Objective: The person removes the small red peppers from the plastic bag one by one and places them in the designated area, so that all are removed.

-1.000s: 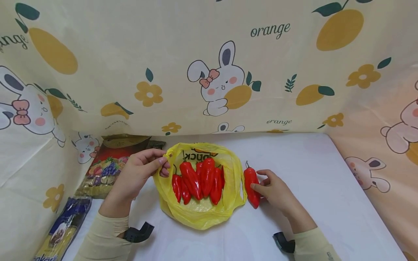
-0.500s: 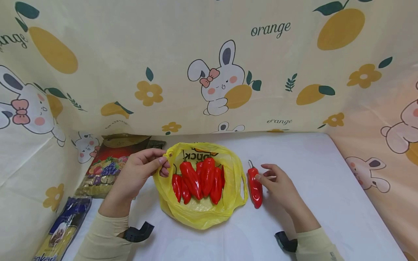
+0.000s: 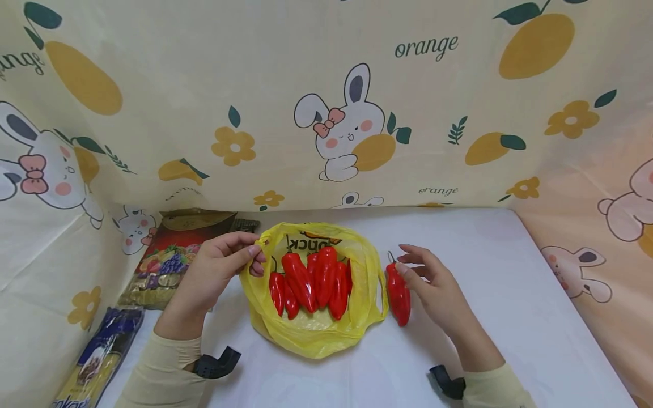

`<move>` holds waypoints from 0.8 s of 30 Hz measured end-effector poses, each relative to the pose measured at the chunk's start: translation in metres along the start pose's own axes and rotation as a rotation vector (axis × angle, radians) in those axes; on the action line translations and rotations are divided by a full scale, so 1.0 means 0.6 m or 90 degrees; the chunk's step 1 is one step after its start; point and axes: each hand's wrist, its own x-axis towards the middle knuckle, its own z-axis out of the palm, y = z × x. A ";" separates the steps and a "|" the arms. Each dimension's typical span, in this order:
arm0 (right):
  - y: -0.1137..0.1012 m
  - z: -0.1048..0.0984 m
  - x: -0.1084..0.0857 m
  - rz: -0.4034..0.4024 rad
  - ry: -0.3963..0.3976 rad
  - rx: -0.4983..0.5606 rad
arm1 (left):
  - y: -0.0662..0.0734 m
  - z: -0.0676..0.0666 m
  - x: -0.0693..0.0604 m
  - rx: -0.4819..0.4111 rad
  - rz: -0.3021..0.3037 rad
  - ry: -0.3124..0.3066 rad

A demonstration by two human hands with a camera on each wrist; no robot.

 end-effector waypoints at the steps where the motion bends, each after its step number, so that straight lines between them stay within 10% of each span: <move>1: -0.004 0.003 -0.002 -0.015 -0.006 0.018 | 0.000 0.000 0.000 0.000 -0.001 0.000; 24: -0.052 0.124 -0.028 -0.089 -0.203 0.250 | 0.000 -0.003 0.001 0.005 -0.002 0.003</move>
